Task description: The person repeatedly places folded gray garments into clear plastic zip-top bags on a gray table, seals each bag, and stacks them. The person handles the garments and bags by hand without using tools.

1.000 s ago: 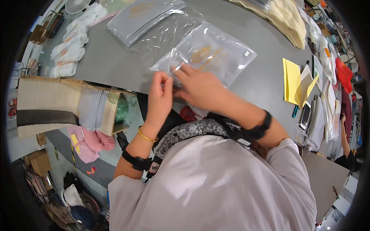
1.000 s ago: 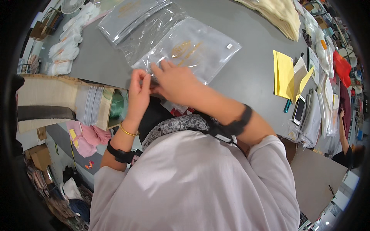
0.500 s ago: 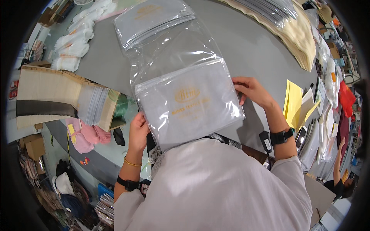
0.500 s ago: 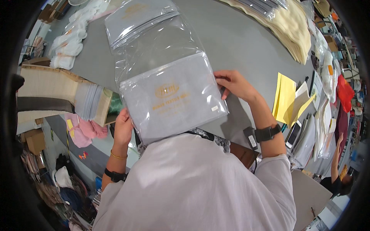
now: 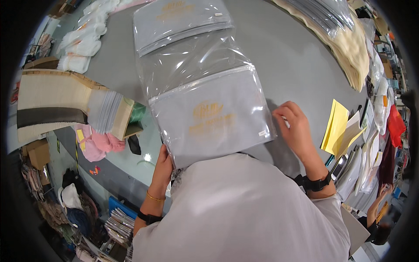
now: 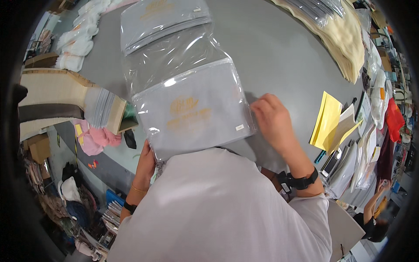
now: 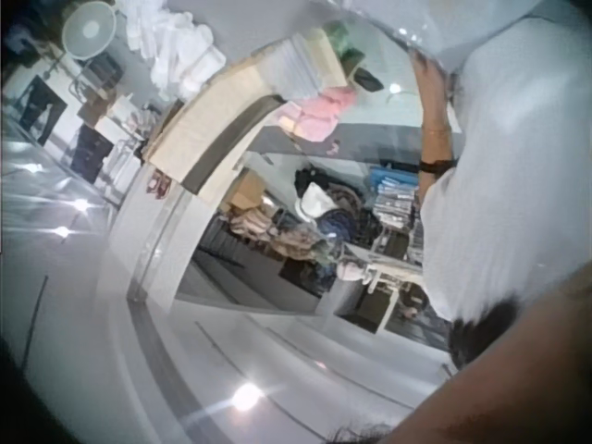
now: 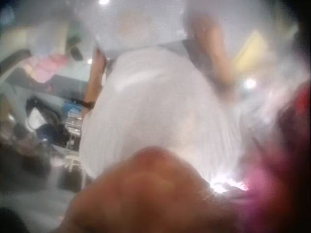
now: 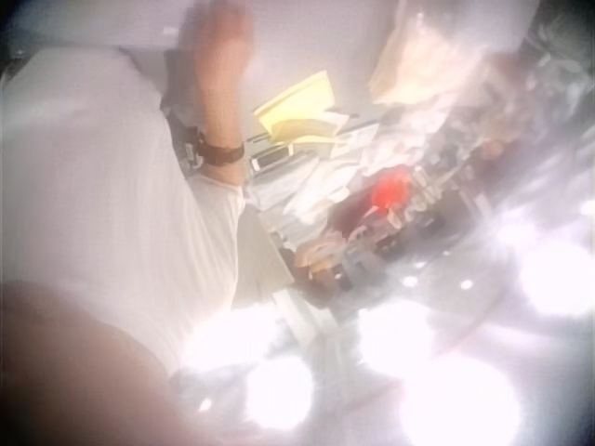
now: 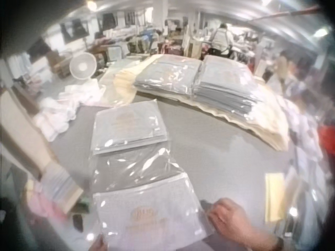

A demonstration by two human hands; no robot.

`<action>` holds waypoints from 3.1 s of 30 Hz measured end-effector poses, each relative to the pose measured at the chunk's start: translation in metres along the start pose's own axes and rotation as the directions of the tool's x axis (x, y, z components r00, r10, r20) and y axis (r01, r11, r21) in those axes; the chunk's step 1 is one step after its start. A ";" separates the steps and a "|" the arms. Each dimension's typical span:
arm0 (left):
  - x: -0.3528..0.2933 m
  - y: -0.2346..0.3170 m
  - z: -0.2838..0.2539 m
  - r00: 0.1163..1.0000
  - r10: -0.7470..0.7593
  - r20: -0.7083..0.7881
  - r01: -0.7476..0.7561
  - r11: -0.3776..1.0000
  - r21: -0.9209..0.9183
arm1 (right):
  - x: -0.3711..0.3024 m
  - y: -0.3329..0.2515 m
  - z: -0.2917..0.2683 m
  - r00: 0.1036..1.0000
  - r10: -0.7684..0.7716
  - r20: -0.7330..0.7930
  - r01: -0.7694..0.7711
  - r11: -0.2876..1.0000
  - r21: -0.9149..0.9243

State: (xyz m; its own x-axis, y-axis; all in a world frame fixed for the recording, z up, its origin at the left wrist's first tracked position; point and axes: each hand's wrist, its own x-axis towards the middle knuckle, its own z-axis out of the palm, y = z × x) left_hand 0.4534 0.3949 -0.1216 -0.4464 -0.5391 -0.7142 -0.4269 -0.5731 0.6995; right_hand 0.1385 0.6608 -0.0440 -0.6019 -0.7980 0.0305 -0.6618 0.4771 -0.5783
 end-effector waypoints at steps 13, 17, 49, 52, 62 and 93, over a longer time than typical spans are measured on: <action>-0.060 0.035 0.007 0.747 0.443 0.496 0.056 0.701 -0.711 | 0.005 -0.069 0.068 0.851 -0.523 0.046 0.512 0.808 -0.292; -0.051 0.047 0.038 0.218 0.534 0.817 -0.974 0.072 0.213 | 0.019 -0.066 0.067 0.951 -0.305 -0.042 0.303 0.951 -0.060; 0.005 0.052 0.094 0.157 0.383 0.910 -0.918 -0.284 0.278 | 0.128 -0.062 0.116 0.880 -0.432 -0.196 0.255 0.779 -0.573; 0.014 0.058 0.099 0.131 0.444 0.886 -0.931 -0.253 0.264 | 0.123 -0.060 0.122 0.908 -0.391 -0.152 0.310 0.870 -0.383; 0.015 0.063 0.089 0.121 0.372 0.920 -0.896 -0.359 0.263 | 0.111 -0.088 0.109 0.919 -0.373 0.124 0.393 0.879 -0.269; 0.108 0.157 0.085 0.115 0.325 0.939 -0.795 -0.537 0.283 | -0.106 -0.012 0.051 0.991 -0.112 -0.075 0.108 0.993 -0.054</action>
State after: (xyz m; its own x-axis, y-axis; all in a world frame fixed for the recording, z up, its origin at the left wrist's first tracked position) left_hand 0.2717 0.2991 -0.0872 -0.9283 0.3312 0.1688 0.3613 0.9108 0.1997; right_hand 0.2336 0.7209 -0.0818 -0.5555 -0.8167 0.1560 -0.7461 0.4068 -0.5271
